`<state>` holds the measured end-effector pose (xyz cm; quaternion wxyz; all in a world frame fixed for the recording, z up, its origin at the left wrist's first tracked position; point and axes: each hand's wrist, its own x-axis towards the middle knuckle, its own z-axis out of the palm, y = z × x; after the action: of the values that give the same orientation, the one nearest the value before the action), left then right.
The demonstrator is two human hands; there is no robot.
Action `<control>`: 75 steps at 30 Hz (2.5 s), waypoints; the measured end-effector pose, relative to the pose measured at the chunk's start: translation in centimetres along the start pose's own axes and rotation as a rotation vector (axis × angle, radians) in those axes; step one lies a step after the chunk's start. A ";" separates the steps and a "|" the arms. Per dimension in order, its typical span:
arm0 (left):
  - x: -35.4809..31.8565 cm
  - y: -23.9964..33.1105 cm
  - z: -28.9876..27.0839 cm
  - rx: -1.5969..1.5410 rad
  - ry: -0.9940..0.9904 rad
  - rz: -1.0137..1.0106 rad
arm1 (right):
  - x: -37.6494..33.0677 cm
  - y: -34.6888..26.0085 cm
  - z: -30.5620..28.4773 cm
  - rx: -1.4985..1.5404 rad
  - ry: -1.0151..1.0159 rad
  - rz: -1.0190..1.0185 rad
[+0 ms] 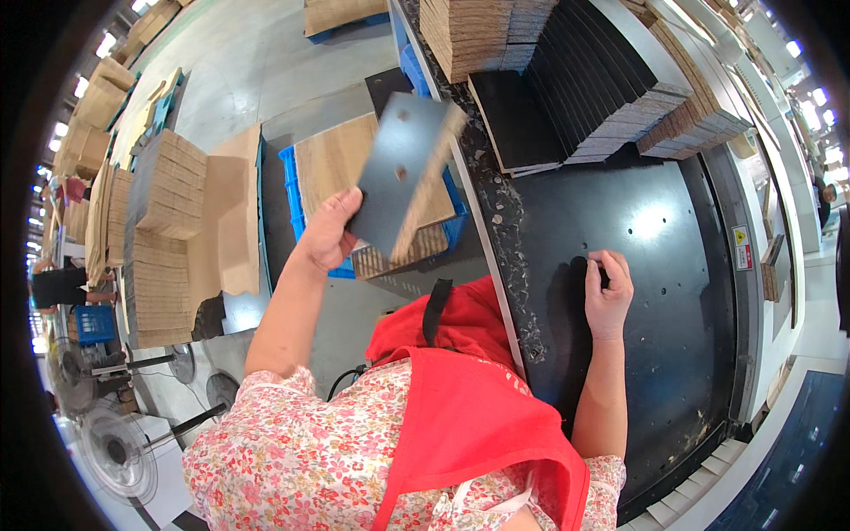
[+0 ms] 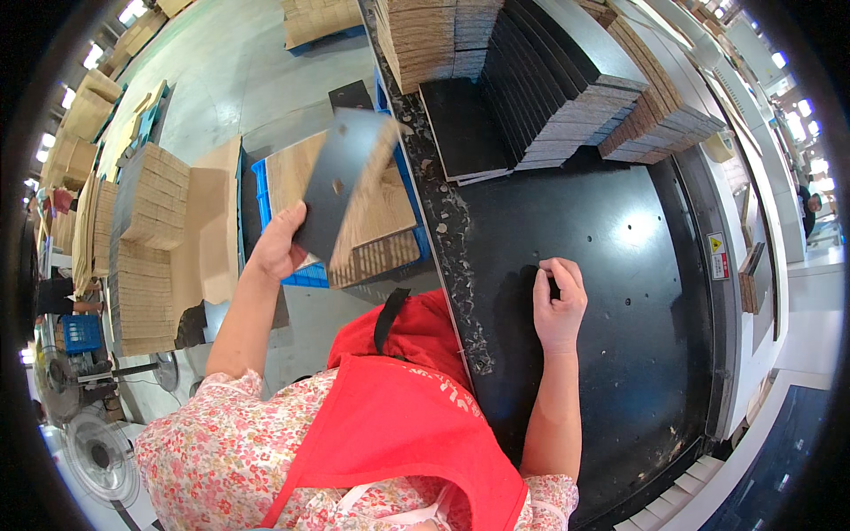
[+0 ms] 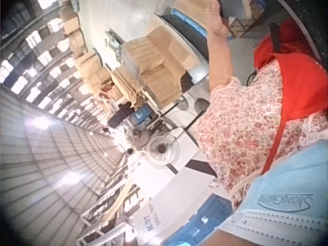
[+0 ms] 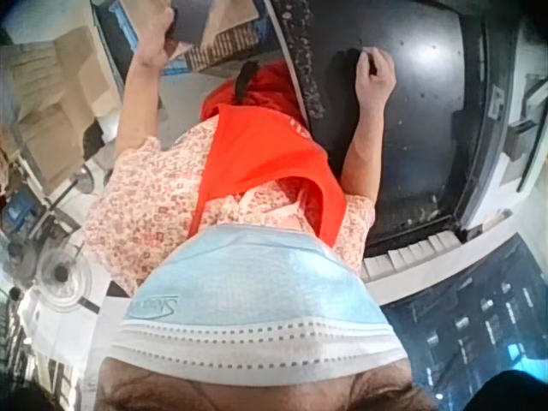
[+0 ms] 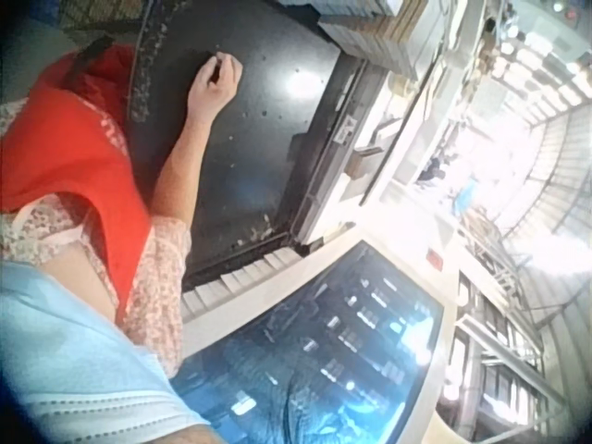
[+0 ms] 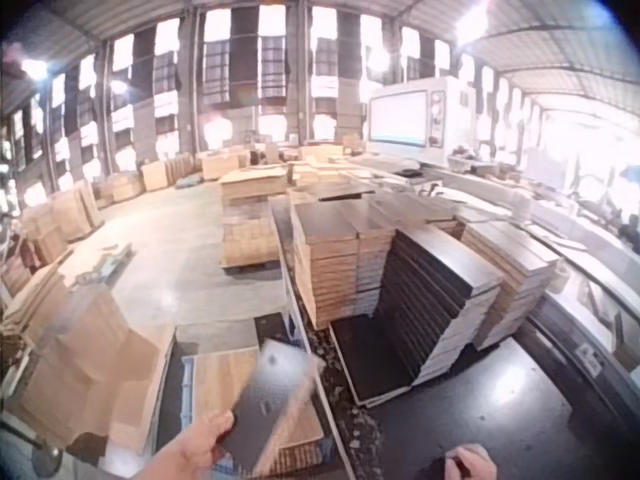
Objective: The person picks up dark wood panels one at a time, places them on a machine surface, and uses a wooden block to apply pressure or glue to a narrow wooden strip along the edge. The person سپس stacks the finished panels onto a nearby pallet.
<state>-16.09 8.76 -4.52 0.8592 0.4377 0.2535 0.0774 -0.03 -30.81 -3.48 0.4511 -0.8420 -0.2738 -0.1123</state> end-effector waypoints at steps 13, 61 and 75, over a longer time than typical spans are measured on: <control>20.8 2.2 -5.0 0.076 0.543 0.033 | 0.1 -0.4 0.1 -0.003 0.032 0.032; 26.8 2.4 -5.2 0.518 0.690 0.025 | 0.3 -0.5 0.1 0.034 0.051 0.078; 26.5 2.8 -4.6 0.648 0.601 0.016 | 0.3 -0.4 0.1 0.040 0.052 0.062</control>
<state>4.58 23.15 -14.33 0.5650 0.6444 0.5000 0.1246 0.02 -30.42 -3.10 0.4781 -0.8377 -0.2378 -0.1148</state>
